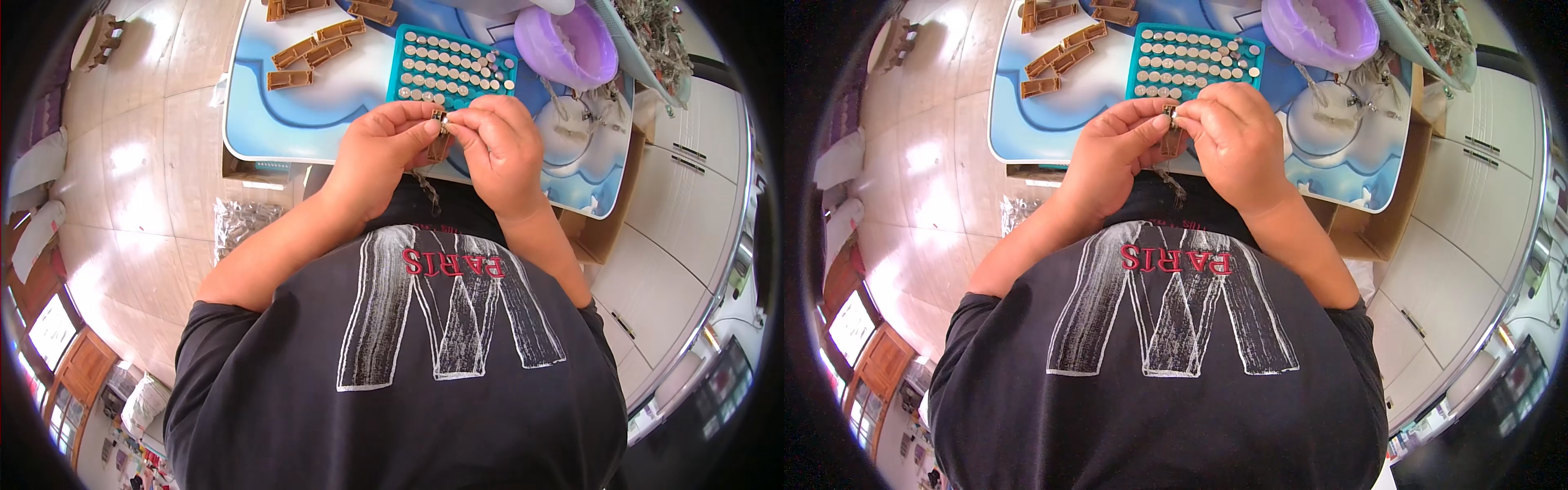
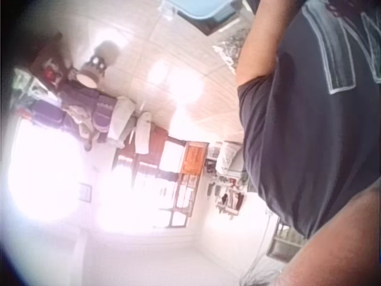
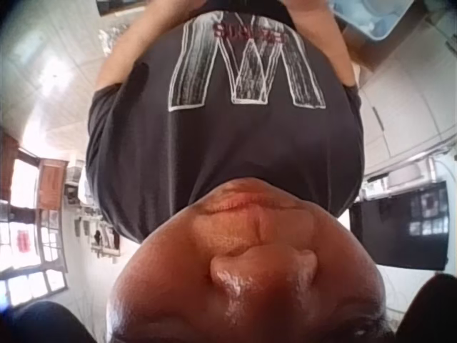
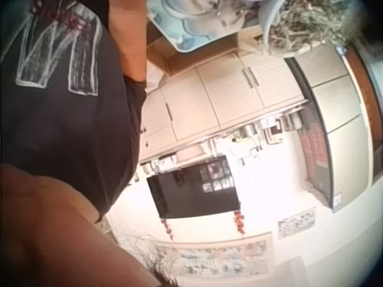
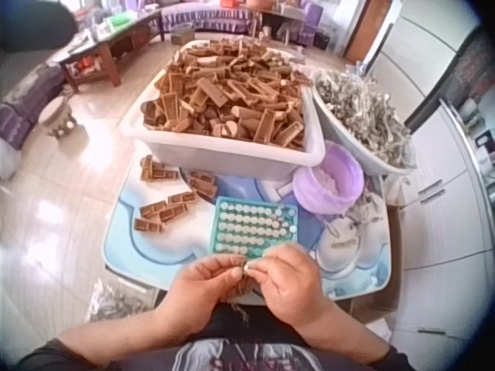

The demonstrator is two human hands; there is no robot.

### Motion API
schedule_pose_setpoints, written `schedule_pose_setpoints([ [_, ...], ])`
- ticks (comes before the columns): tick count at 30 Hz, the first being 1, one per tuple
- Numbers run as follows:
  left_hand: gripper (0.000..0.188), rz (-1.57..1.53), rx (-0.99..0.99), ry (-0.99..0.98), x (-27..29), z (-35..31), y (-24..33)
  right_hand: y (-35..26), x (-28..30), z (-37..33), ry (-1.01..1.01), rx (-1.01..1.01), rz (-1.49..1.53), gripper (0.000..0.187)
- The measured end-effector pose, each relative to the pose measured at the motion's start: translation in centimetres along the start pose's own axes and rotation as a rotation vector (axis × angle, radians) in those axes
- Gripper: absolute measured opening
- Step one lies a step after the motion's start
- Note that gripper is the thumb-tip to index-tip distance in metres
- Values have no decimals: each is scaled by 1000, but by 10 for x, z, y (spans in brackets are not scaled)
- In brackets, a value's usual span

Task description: The person assembles small LED light strings by inserting LEDs into brown plastic holders, connecting wires, and placing the completed units into a tray. The process is repeated multiple times with components from a teal tray and a purple bowl.

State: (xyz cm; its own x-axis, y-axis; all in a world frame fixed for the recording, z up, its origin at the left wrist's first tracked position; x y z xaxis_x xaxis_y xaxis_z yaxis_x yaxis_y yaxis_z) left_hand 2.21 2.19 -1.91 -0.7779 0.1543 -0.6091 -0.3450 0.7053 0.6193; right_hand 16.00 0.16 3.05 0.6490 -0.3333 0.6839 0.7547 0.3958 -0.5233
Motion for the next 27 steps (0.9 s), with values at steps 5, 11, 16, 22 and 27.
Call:
schedule_pose_setpoints([
  [5,21,44,-53,20,4,-5,6,-12,-6,4,-18,38,10,13],
  [11,18,-35,-93,29,11,-8,17,5,-13,32,-8,39,166,9],
  [16,18,-4,-85,22,14,-8,18,14,-35,84,-101,-122,-156,16],
  [22,22,66,-59,19,10,-13,18,14,-66,110,-349,-100,-421,28],
  [27,29,64,-36,43,6,-17,22,5,-48,110,-256,-146,-293,16],
])
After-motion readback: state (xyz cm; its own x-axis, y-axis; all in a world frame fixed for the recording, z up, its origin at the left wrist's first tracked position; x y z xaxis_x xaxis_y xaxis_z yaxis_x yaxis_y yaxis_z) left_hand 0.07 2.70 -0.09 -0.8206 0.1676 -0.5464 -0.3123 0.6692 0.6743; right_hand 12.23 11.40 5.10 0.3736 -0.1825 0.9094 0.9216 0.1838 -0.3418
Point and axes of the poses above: each hand's wrist, its own z-axis towards the middle knuckle, its own x-axis out of the back of the hand, y = z × x, the point moved 4 cm from there along z, towards the middle knuckle, and after that the axes turned 2 degrees about -z, right-handed, at the moved point
